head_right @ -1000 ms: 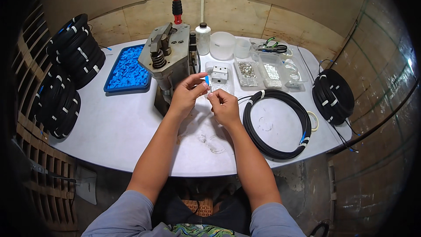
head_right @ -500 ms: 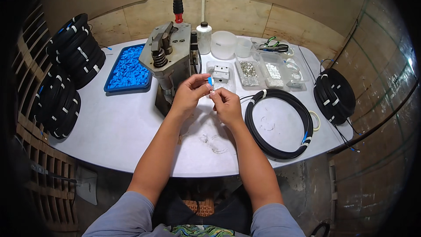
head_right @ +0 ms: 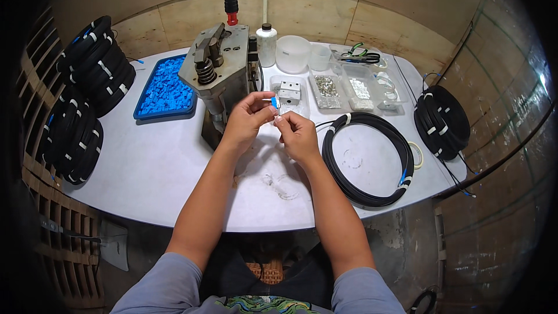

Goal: Assembling a blue connector component onto a cable end using a mechanical press.

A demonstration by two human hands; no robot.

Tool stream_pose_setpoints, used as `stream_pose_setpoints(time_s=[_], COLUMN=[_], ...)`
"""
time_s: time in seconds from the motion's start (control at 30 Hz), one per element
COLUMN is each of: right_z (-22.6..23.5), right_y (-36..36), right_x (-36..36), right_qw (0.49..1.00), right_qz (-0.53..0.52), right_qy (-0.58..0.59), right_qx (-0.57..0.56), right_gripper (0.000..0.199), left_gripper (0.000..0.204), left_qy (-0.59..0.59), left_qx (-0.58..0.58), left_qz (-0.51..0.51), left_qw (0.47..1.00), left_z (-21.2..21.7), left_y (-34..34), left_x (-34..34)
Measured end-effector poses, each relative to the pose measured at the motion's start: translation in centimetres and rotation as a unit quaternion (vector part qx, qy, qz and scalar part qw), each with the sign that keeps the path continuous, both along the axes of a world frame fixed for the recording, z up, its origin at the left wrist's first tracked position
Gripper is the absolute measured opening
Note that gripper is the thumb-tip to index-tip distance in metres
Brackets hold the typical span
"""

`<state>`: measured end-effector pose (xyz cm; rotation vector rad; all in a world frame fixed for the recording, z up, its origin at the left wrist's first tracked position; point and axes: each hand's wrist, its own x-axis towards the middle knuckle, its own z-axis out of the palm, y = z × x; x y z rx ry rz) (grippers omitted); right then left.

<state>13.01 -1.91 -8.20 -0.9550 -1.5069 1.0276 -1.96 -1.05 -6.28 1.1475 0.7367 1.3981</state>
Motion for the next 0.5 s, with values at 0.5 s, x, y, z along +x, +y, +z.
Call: stream_pose_setpoints(time_s=[0.5], right_z=[-0.29], right_y=[0.11], right_x=[-0.05], right_qw=[1.000], right_qz=[0.000], right_qy=[-0.002], right_qx=[-0.006], right_gripper=[0.023], left_gripper=[0.034], left_qy=[-0.005], left_qx=[-0.027], left_qz=[0.007], left_qw=[1.000], left_z=[-0.33], left_y=[0.16], left_x=[-0.01])
